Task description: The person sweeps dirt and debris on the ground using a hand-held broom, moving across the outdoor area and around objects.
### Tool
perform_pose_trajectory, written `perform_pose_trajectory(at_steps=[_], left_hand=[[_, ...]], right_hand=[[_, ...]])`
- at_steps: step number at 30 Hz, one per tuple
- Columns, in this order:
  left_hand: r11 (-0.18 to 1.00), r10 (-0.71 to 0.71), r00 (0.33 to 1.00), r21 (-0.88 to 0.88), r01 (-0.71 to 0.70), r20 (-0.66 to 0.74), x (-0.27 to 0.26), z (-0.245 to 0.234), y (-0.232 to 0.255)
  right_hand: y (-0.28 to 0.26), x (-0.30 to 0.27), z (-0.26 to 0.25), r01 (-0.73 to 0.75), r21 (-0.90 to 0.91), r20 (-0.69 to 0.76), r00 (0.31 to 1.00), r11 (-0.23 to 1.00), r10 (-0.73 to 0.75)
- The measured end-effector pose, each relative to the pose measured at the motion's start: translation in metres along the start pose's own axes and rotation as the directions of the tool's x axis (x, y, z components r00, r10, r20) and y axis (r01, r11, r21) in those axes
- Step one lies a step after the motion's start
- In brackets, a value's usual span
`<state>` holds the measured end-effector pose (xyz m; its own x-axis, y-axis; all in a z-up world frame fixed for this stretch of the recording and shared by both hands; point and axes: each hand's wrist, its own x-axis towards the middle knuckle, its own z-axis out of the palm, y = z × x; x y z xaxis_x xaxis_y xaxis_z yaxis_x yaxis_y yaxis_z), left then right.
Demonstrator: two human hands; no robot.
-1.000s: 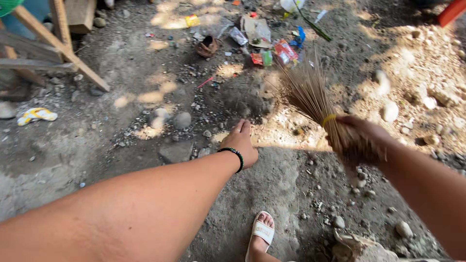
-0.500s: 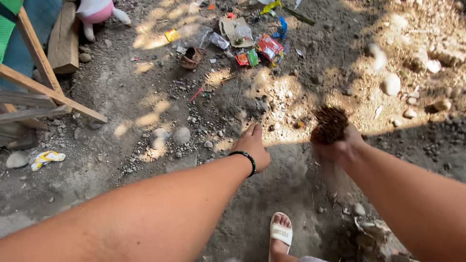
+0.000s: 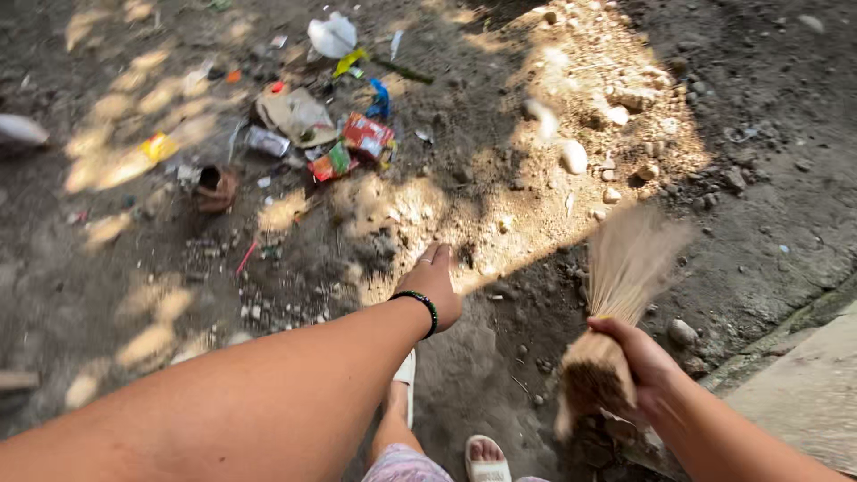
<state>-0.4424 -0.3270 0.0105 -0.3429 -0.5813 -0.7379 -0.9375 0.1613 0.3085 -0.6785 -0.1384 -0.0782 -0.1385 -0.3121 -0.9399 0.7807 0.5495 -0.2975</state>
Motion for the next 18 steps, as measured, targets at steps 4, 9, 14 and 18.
perform_pose_trajectory(at_steps=[4,9,14,18], left_hand=[[1.000,-0.024,0.998,0.010,0.023,0.064,0.013,-0.046,-0.004],[0.997,-0.032,0.996,0.071,0.027,0.080,0.039,-0.081,-0.039],[0.977,0.067,0.997,0.201,-0.075,0.049,0.075,-0.091,-0.040],[0.975,0.134,0.991,0.180,-0.132,-0.002,0.092,-0.103,-0.026]], right_hand=[[-0.034,0.058,0.080,0.114,0.080,0.122,0.985,0.990,-0.123],[-0.053,0.055,0.168,0.076,-0.271,0.312,0.950,0.960,0.013],[-0.046,0.002,0.130,0.186,-0.069,0.407,0.902,0.980,-0.143],[-0.046,0.001,0.105,0.092,-0.087,0.139,0.987,0.992,-0.080]])
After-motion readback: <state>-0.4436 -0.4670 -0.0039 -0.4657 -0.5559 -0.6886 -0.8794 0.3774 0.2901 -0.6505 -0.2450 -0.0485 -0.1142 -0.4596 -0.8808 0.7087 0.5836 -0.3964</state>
